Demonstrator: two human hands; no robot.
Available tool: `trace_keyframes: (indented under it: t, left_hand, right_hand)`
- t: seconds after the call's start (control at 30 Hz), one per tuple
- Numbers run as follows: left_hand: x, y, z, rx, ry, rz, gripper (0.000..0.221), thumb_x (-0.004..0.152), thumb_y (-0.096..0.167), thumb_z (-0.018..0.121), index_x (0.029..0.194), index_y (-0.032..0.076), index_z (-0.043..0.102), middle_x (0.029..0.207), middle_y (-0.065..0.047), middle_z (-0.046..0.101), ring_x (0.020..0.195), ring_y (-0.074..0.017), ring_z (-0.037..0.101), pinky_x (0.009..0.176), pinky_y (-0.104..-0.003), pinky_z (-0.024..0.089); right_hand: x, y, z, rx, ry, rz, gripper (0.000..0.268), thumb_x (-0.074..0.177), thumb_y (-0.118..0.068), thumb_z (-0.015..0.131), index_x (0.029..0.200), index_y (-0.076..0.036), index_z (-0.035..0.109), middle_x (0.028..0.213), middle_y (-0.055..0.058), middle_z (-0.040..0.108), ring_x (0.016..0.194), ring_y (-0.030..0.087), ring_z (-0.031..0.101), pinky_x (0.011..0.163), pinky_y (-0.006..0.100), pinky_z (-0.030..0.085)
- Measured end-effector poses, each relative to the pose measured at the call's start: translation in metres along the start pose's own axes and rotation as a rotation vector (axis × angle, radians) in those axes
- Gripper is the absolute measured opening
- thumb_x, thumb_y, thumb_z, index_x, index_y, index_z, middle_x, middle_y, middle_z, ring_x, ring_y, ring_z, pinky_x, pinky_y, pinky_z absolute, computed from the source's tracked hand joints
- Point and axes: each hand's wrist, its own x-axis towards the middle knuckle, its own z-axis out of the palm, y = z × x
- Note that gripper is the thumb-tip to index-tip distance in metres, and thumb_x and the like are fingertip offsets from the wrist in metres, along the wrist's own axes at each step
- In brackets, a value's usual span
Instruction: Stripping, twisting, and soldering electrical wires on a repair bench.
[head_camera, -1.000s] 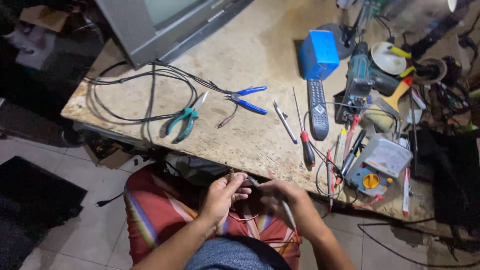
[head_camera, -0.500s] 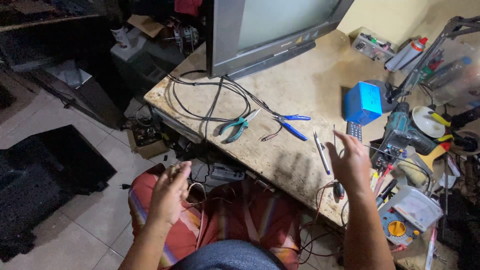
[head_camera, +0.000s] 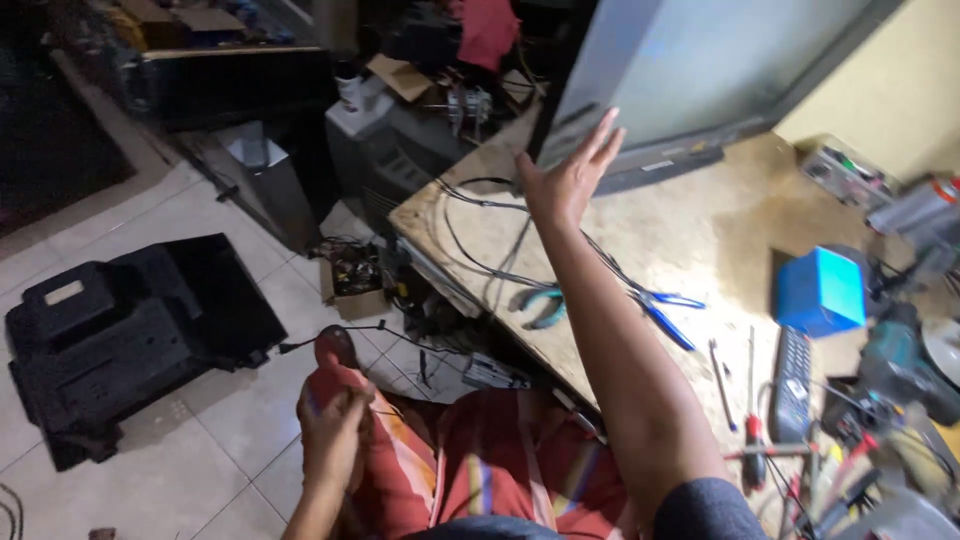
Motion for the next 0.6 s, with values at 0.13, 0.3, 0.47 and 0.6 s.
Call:
trace_keyframes:
  t: [0.13, 0.3, 0.47, 0.6]
  left_hand:
    - [0.008, 0.013, -0.010, 0.363, -0.009, -0.121, 0.049, 0.094, 0.042, 0.073, 0.069, 0.010, 0.045, 0.058, -0.005, 0.043, 0.055, -0.0186, 0.042, 0.058, -0.036, 0.031]
    - [0.034, 0.067, 0.013, 0.283, -0.050, -0.061, 0.040, 0.096, 0.041, 0.068, 0.075, 0.011, 0.050, 0.062, -0.002, 0.040, 0.058, -0.0165, 0.037, 0.058, -0.033, 0.028]
    - [0.139, 0.092, 0.039, 0.114, -0.026, 0.073, 0.039, 0.090, 0.045, 0.078, 0.090, 0.008, 0.066, 0.059, -0.001, 0.049, 0.052, -0.0101, 0.050, 0.049, -0.024, 0.038]
    - [0.260, 0.109, 0.058, 0.308, 0.058, 0.185, 0.038, 0.090, 0.045, 0.077, 0.102, 0.009, 0.075, 0.088, -0.013, 0.073, 0.089, -0.0269, 0.069, 0.079, -0.040, 0.052]
  right_hand:
    - [0.019, 0.014, 0.037, -0.196, 0.154, 0.002, 0.148, 0.065, -0.034, 0.108, 0.166, -0.020, 0.001, 0.170, 0.029, 0.014, 0.153, 0.051, 0.031, 0.119, 0.051, 0.040]
    - [-0.017, 0.028, 0.039, -0.228, 0.155, -0.331, 0.129, 0.077, -0.027, 0.106, 0.163, -0.016, 0.011, 0.165, 0.025, 0.014, 0.153, 0.048, 0.027, 0.123, 0.064, 0.035]
    - [-0.073, 0.016, 0.042, -0.196, -0.310, -0.844, 0.043, 0.084, -0.035, 0.082, 0.118, -0.011, 0.072, 0.109, 0.008, 0.065, 0.102, 0.031, 0.063, 0.081, 0.043, 0.050]
    - [-0.087, -0.010, 0.035, -0.444, -0.763, -0.398, 0.086, 0.084, -0.057, 0.071, 0.151, -0.008, 0.048, 0.151, 0.022, 0.044, 0.145, 0.045, 0.039, 0.112, 0.066, 0.035]
